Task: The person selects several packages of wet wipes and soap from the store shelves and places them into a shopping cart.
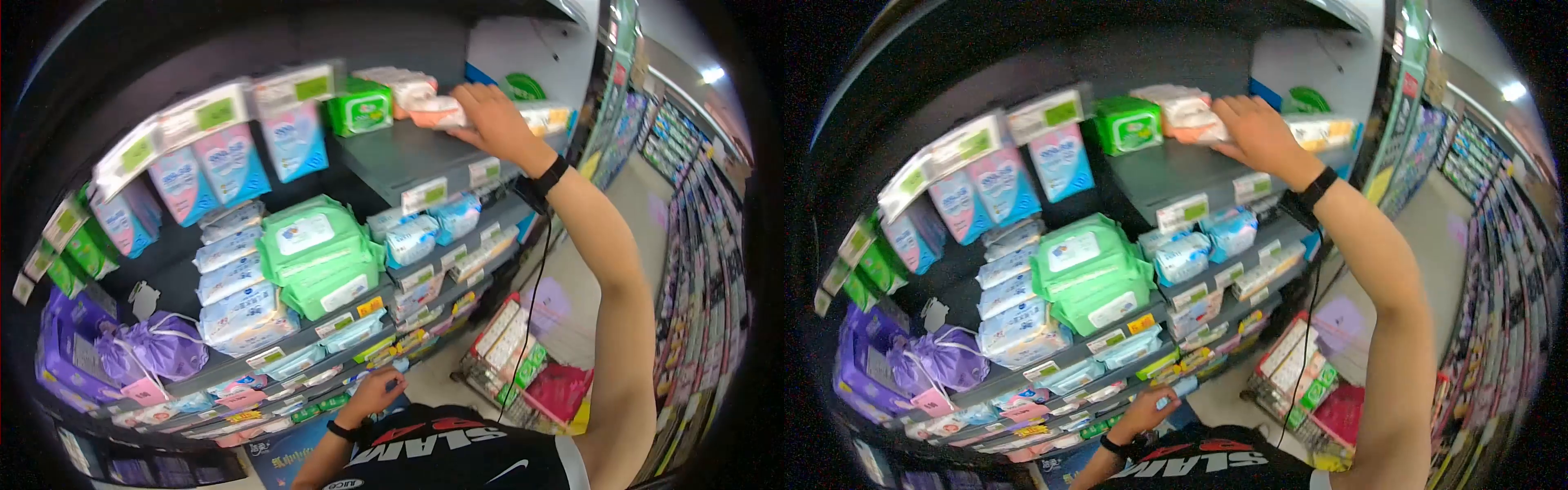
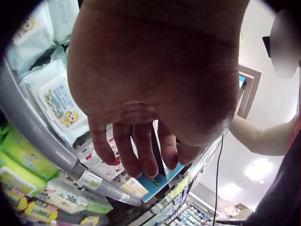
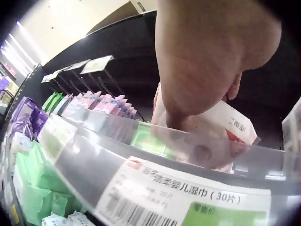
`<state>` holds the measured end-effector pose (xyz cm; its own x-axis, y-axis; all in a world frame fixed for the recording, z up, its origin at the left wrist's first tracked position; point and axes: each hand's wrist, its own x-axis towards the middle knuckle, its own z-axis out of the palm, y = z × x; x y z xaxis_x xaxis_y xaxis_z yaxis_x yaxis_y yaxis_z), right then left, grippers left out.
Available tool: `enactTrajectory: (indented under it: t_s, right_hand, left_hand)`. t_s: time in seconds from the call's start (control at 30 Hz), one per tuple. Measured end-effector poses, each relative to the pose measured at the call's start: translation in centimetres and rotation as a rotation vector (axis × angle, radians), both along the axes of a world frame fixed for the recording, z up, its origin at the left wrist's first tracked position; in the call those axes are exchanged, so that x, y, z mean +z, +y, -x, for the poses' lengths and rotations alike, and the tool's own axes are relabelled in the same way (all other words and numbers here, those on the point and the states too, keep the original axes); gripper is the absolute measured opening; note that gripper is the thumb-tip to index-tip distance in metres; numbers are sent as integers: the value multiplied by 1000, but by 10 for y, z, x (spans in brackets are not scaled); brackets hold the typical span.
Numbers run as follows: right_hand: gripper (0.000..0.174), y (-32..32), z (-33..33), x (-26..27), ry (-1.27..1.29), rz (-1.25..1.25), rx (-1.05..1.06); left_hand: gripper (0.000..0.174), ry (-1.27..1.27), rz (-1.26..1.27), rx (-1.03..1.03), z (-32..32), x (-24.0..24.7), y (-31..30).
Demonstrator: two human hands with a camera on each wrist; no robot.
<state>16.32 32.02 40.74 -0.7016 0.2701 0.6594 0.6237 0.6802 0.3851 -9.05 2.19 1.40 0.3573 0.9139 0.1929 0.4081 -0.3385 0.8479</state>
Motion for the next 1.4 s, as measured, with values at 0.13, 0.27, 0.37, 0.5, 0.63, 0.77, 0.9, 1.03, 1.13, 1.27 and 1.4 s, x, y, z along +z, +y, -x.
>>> enactTrajectory:
  t_s: [0.13,0.27,0.37,0.5,0.63,0.77,0.9,1.03,1.13,1.27,1.4]
  right_hand:
    - [61,-45,-23,-6,71,-154,91]
    - [65,-110,-57,-35,259,-421,137]
    - [58,-194,-81,-100,616,55,-72]
    - [41,-232,-98,-247,1905,941,150]
    - [38,-254,-114,-351,2429,1582,-59]
    - [45,-281,-151,-448,2548,1940,83]
    - [54,-275,-152,-416,2475,1922,386]
    - [60,-263,-176,-420,2254,1937,183]
    - [63,-255,-194,-418,2072,1978,174]
    - [66,-262,-211,-413,2338,2003,680]
    - [62,-258,-215,-439,2317,2021,1138]
  left_hand:
    - [11,4,10,-154,-27,5,19]
    - [12,-34,71,-292,-57,-2,31]
    - [14,-40,62,-387,-81,-5,40]
    - [41,-146,140,-391,-108,-13,61]
    - [71,-429,344,-441,-138,-11,76]
    - [89,-191,239,-520,-180,-7,87]
    - [81,-209,124,-451,-217,6,86]
    - [66,-96,-99,-454,-241,27,85]
    - [62,-4,-242,-537,-254,38,89]
    - [63,-44,-161,-620,-269,35,101]
    - [86,-29,-199,-435,-281,42,107]
